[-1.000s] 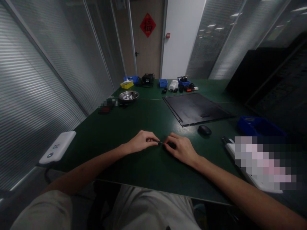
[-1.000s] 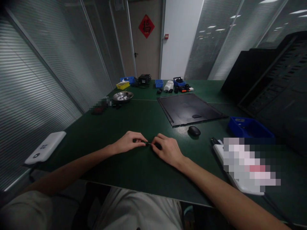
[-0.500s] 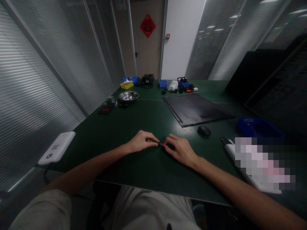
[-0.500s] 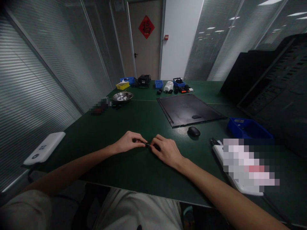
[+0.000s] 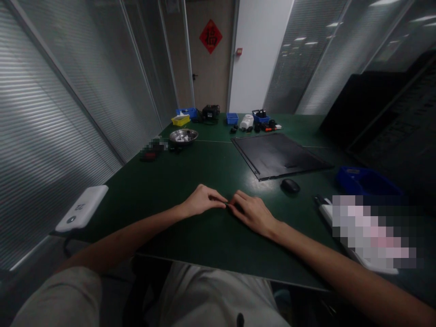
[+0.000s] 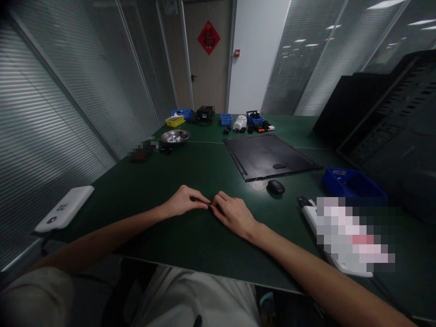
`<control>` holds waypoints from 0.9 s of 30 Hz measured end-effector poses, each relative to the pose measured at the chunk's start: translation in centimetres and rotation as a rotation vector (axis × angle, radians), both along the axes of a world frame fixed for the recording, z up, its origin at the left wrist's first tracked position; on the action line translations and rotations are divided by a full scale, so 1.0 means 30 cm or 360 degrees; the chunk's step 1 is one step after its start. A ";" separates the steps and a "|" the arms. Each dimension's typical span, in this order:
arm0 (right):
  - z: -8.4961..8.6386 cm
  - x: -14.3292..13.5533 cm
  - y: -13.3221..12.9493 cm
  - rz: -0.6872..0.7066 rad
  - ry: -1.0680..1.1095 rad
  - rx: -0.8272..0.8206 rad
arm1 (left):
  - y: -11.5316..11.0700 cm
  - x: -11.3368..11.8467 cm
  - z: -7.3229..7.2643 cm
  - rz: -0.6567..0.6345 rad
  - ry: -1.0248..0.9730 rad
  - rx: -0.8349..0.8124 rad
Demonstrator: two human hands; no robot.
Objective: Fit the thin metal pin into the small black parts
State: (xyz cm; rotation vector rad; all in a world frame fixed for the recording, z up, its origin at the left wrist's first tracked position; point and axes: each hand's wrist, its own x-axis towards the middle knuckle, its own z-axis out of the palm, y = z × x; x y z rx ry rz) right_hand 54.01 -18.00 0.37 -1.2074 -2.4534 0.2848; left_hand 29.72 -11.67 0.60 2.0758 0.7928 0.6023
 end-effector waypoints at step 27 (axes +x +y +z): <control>0.001 -0.006 -0.001 -0.0052 0.0032 0.0054 | 0.084 0.007 -0.025 0.0035 0.0115 0.0244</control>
